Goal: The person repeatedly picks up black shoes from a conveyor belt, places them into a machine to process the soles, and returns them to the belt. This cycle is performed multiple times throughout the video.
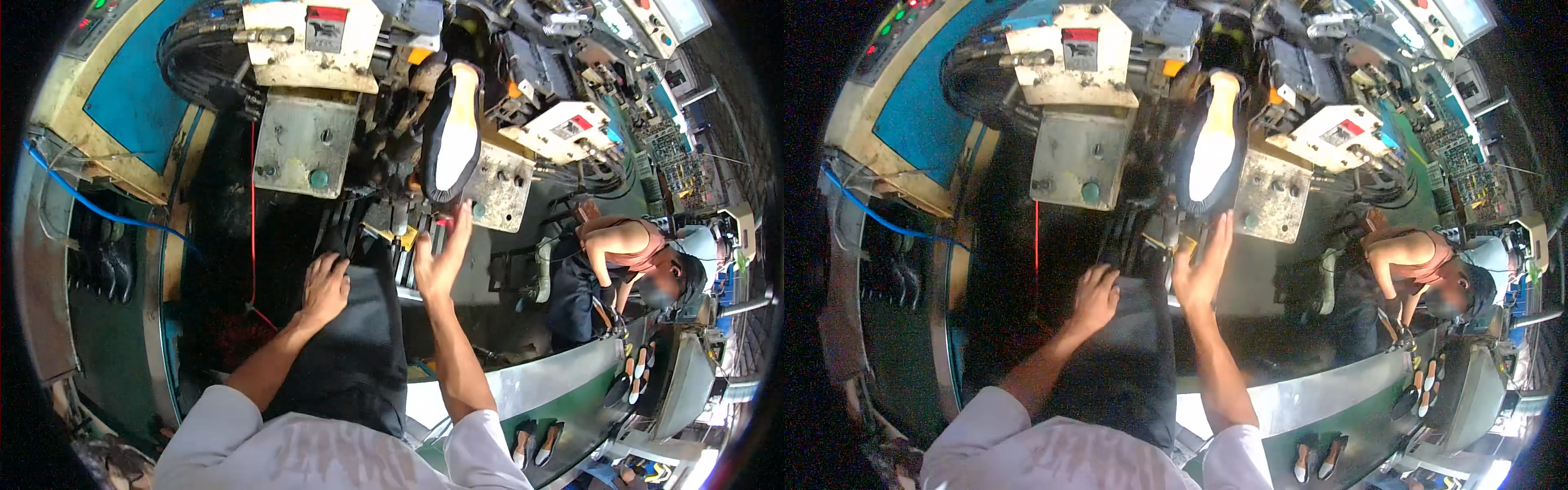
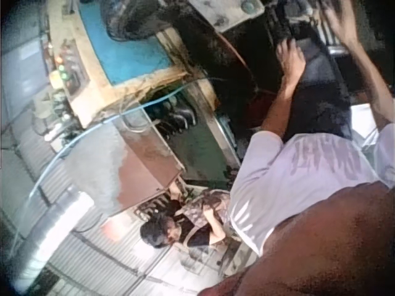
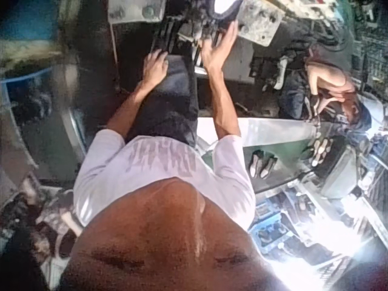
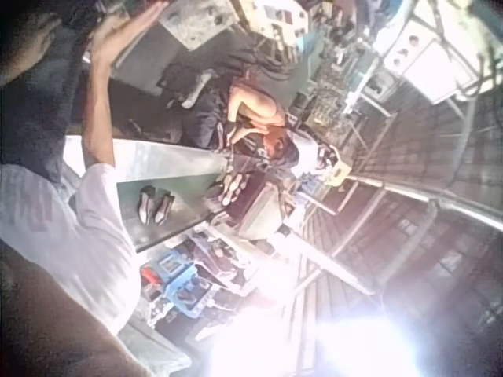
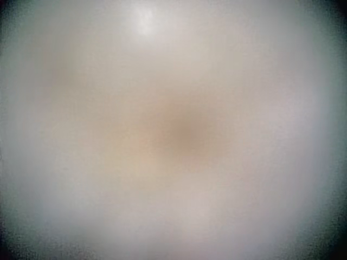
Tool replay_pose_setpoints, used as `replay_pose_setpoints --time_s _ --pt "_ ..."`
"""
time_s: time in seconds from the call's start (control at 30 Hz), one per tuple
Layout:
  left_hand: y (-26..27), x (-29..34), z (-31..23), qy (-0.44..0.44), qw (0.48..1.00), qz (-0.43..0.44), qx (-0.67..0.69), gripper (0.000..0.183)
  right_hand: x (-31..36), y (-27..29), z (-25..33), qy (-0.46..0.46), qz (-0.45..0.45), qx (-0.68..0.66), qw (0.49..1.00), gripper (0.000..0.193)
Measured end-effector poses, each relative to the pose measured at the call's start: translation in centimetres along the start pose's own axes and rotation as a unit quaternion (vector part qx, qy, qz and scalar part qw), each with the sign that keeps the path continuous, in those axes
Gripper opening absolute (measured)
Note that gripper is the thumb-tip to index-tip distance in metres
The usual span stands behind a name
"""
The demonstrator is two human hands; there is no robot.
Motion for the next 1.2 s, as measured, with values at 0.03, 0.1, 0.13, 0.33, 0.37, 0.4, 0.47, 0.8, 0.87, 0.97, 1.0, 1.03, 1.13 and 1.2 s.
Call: replay_pose_setpoints --time_s 0.03,0.1,0.13,0.33,0.37,0.4,0.47,0.8,0.87,0.97,1.0,1.03,1.13,1.2 --pt "0.0 -0.4 0.0 0.016 1.0 0.011 0.004 0.041 0.8 -1.0 -3.0 -0.057 0.012 -0.01 0.998 0.085" --pt "-0.7 -1.4 -0.2 0.01 0.999 0.041 -0.007 0.04 0.5 -3.7 -8.6 -0.12 0.063 -0.062 0.989 0.079" --pt "-0.5 -1.4 -0.3 0.011 0.999 0.046 -0.018 0.039 -0.8 -5.2 -9.8 -0.104 0.101 -0.071 0.987 0.066" --pt "0.8 -1.6 0.9 0.028 0.999 0.005 -0.038 0.035 -2.3 -8.0 -9.9 -0.245 0.12 -0.063 0.96 0.053" --pt "0.8 -1.8 1.2 0.036 0.998 0.001 -0.047 0.035 -1.4 -7.4 -9.9 -0.255 0.115 -0.092 0.956 0.058" --pt "0.7 -2.3 1.1 0.038 0.998 -0.002 -0.05 0.035 0.0 -7.0 -11.4 -0.203 0.094 -0.126 0.966 0.063" --pt "0.6 -2.8 1.2 0.04 0.997 -0.006 -0.062 0.034 1.5 -7.4 -13.5 -0.186 0.104 -0.032 0.976 0.064" --pt "0.5 -2.9 1.6 0.074 0.996 0.014 -0.044 0.032 2.2 -8.1 -11.0 -0.2 0.037 -0.145 0.968 0.053" --pt "0.3 -3.2 1.3 0.063 0.997 0.015 -0.044 0.031 3.5 -7.9 -11.6 -0.231 0.108 -0.112 0.96 0.068" --pt "0.6 -2.7 0.5 0.036 0.997 0.017 -0.063 0.031 -0.7 -7.9 -11.3 -0.186 0.046 -0.174 0.966 0.067" --pt "0.5 -2.6 0.6 0.039 0.998 0.028 -0.041 0.032 -1.1 -8.8 -11.5 -0.207 0.058 -0.166 0.962 0.065" --pt "0.5 -2.5 0.8 0.037 0.998 0.022 -0.043 0.031 -1.7 -9.5 -11.8 -0.227 0.07 -0.156 0.959 0.063" --pt "0.5 -2.5 1.1 0.045 0.998 0.0 -0.036 0.03 -0.6 -9.6 -10.0 -0.223 0.01 -0.2 0.954 0.054" --pt "0.2 -2.9 1.1 0.042 0.997 -0.012 -0.058 0.029 2.9 -7.2 -9.5 -0.163 0.017 -0.158 0.974 0.053"
Point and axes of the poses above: each hand's wrist, its own x-axis away from the middle knuckle, its own y-axis out of the back of the hand, z = x × y, the point moved 6 cm from there along -x, towards the middle knuckle
